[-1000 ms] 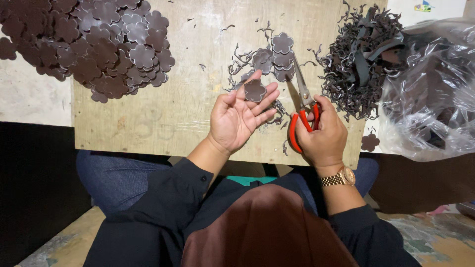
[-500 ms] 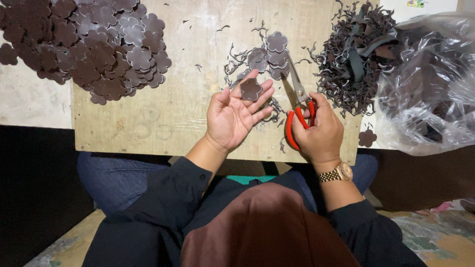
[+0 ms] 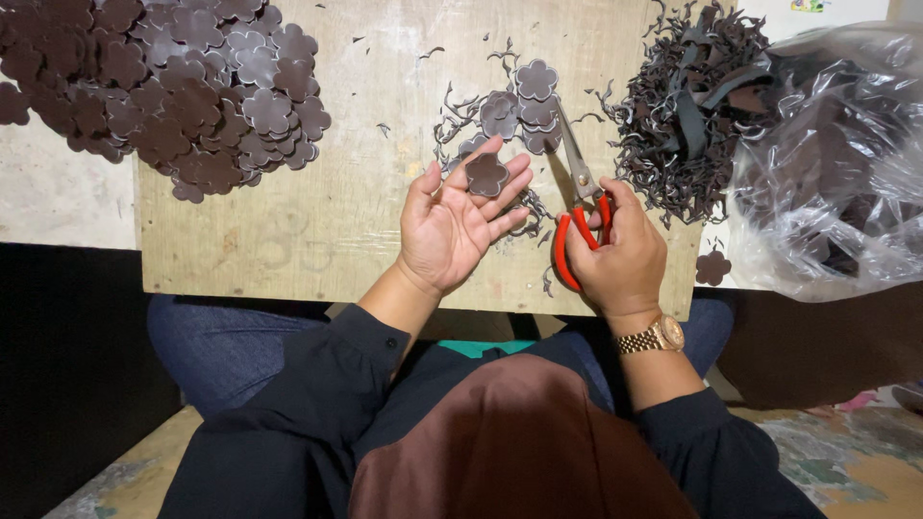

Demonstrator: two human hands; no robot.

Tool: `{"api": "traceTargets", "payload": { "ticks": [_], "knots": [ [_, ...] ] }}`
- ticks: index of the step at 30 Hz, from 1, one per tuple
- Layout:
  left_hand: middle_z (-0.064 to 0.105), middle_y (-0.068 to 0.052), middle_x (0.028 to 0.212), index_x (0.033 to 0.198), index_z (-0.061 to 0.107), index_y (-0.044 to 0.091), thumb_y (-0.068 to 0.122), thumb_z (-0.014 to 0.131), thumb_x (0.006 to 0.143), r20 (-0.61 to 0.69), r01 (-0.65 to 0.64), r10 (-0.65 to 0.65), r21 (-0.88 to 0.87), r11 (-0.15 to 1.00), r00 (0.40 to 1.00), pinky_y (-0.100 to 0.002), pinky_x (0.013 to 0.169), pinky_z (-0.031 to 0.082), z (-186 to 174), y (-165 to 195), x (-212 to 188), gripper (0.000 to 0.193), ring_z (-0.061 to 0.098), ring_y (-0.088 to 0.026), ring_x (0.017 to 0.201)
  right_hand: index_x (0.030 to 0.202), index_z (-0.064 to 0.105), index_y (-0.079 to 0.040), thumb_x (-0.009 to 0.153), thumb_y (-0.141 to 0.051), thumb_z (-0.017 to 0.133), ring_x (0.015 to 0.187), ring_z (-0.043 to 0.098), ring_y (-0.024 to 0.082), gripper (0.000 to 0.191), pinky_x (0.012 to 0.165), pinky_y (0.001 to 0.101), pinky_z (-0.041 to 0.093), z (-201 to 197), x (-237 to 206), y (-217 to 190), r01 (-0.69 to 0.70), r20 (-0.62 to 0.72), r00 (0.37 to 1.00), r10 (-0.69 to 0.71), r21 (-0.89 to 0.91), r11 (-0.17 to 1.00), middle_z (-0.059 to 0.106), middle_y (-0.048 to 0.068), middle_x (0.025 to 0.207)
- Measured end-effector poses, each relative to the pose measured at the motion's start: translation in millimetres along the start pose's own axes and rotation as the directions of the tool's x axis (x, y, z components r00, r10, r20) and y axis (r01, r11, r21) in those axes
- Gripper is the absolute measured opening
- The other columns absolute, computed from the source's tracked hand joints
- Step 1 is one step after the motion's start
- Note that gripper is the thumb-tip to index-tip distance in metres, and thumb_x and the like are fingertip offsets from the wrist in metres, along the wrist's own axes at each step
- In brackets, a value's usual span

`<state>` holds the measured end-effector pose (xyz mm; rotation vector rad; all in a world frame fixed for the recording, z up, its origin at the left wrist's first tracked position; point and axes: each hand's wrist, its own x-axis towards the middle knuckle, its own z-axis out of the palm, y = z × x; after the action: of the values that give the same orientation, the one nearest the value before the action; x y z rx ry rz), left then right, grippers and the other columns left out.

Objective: The person sits on the floor and uses red-handled scissors to trim the edges of small dark brown flower-shaped fabric pieces. They hold each piece in the left hand and cut with the right, placing finished pieces into a growing pile on the wooden board.

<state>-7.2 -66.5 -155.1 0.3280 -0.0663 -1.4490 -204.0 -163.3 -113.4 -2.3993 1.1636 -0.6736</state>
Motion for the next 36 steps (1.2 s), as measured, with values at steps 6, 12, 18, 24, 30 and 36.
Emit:
{"api": "traceTargets", "payload": {
  "ticks": [6,12,18,24,30,36],
  "knots": [
    [0.044,-0.024,0.159,0.16,0.038,0.009,0.059,0.042,0.102,0.004,0.005,-0.005,-0.005,1.0,1.0,-0.053,0.12,0.04,-0.6,-0.2,0.8,0.076,0.043,-0.034,0.15,0.132,0.061,-0.005,0.087,-0.017,0.084,0.068,0.067,0.019,0.052,0.065,0.0329,0.054,-0.5,-0.7,-0.1,-0.021,0.012,1.0,0.021,0.011,1.0,0.068,0.004,0.083],
    [0.043,-0.025,0.159,0.16,0.036,0.01,0.059,0.045,0.101,-0.007,-0.005,0.005,0.001,1.0,1.0,-0.052,0.119,0.04,-0.2,-0.7,0.5,0.078,0.043,-0.034,0.15,0.132,0.061,-0.005,0.087,-0.017,0.085,0.069,0.067,0.019,0.052,0.065,0.0328,0.054,-0.6,-0.4,-0.4,-0.012,0.011,1.0,0.012,0.006,1.0,0.067,0.004,0.083],
    [0.043,-0.025,0.159,0.161,0.035,0.01,0.059,0.047,0.101,-0.002,-0.009,0.009,0.001,1.0,1.0,-0.052,0.118,0.041,0.3,-0.3,0.9,0.078,0.043,-0.034,0.149,0.132,0.06,-0.005,0.087,-0.017,0.085,0.07,0.067,0.02,0.052,0.066,0.0331,0.054,0.4,-0.3,0.0,-0.007,0.005,1.0,0.007,0.013,1.0,0.067,0.004,0.083],
    [0.044,-0.025,0.159,0.16,0.035,0.01,0.057,0.047,0.101,-0.011,-0.012,0.012,0.007,1.0,1.0,-0.052,0.118,0.042,1.1,-0.2,0.2,0.077,0.044,-0.034,0.149,0.132,0.061,-0.005,0.087,-0.017,0.084,0.07,0.067,0.02,0.052,0.066,0.0333,0.054,-0.5,0.0,0.2,-0.002,0.009,1.0,0.002,-0.001,1.0,0.067,0.004,0.084],
    [0.043,-0.025,0.159,0.16,0.036,0.01,0.057,0.047,0.101,-0.004,-0.01,0.01,0.005,1.0,1.0,-0.052,0.118,0.042,-0.3,0.0,0.6,0.076,0.043,-0.034,0.149,0.131,0.061,-0.005,0.087,-0.018,0.084,0.069,0.067,0.02,0.051,0.065,0.0335,0.054,-0.1,0.0,-0.8,-0.018,0.011,1.0,0.018,0.001,1.0,0.067,0.003,0.083],
    [0.043,-0.025,0.159,0.159,0.038,0.009,0.057,0.047,0.102,0.004,-0.011,0.011,0.002,1.0,1.0,-0.052,0.118,0.042,-2.3,-0.9,0.7,0.075,0.043,-0.034,0.15,0.131,0.061,-0.005,0.087,-0.018,0.084,0.069,0.067,0.02,0.052,0.065,0.0335,0.054,0.3,-0.5,0.3,-0.003,0.005,1.0,0.003,-0.002,1.0,0.067,0.003,0.083]
  ]
}}
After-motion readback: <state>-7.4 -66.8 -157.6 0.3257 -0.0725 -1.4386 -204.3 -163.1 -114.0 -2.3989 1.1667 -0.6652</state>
